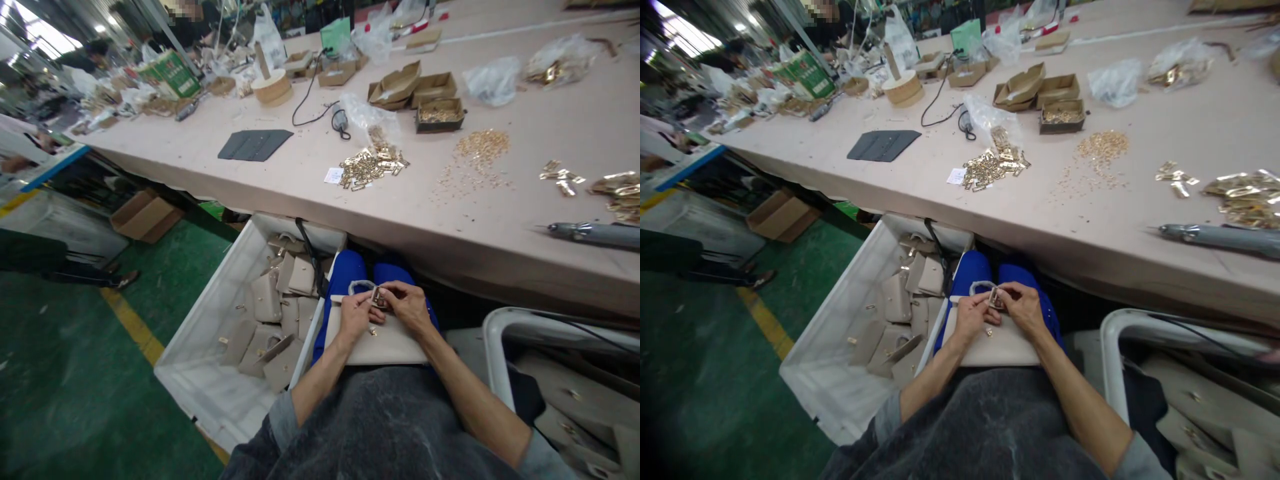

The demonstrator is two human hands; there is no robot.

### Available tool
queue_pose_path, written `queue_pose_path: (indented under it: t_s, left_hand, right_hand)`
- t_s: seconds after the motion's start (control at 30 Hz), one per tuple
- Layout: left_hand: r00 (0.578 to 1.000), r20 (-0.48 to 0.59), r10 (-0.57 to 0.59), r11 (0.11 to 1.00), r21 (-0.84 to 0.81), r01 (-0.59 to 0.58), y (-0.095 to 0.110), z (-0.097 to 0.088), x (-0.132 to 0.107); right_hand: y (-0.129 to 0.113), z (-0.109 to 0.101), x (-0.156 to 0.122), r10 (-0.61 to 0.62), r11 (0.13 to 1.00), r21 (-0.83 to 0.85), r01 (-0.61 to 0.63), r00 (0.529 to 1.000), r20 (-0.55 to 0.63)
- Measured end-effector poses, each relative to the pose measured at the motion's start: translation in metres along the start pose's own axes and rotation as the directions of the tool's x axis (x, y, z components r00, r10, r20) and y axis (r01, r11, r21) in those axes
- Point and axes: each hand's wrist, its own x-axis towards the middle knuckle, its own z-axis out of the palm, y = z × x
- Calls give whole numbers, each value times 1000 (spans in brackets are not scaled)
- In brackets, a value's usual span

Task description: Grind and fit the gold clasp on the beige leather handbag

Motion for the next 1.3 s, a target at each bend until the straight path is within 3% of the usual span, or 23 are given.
queue_pose_path:
  t_s: [0.57,1.03,1.3]
  left_hand:
    - [1000,11,29,999,42,-29,3,3,-4]
    - [996,66,57,995,73,-62,8,5,-7]
    - [993,47,109,991,75,-112,5,6,-8]
  right_hand:
    - [-15,8,-7,-193,968,-177,176,977,-85]
    - [-6,14,-6,-9,998,-70,0,993,-121]
    - [-10,15,-8,-8,997,-81,-3,991,-136]
